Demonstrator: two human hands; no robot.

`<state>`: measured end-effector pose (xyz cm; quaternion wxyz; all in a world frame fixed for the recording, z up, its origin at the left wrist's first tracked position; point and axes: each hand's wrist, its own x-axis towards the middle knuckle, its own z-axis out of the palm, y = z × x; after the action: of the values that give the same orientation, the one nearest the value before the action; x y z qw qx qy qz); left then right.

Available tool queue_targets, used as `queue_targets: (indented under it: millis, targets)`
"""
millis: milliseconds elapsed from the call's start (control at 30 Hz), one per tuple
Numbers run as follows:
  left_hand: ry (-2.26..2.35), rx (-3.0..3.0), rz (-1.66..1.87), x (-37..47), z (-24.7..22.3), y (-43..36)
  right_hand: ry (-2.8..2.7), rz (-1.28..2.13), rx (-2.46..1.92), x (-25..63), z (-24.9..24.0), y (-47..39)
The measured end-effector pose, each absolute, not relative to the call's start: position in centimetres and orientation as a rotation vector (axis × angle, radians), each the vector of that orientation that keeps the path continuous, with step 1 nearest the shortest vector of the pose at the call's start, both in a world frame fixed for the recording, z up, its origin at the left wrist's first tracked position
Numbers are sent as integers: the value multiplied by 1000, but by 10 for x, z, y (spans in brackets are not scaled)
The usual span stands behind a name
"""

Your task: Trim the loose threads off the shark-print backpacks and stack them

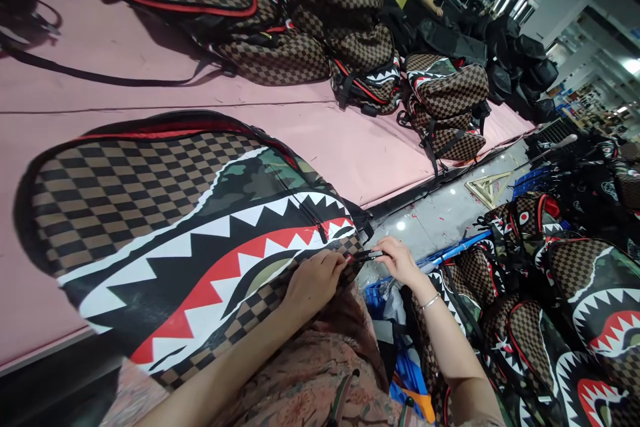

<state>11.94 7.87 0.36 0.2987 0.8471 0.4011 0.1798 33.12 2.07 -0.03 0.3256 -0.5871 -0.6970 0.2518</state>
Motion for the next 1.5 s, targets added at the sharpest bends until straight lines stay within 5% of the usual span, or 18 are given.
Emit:
queue_targets:
  millis: [333,1500]
  targets:
    - [1165,2138,577,104,19,92,-2266,573,-1492,334,12,50]
    - [1266,1757,801,51,21,83,-2376,735,-1338,333,24,69]
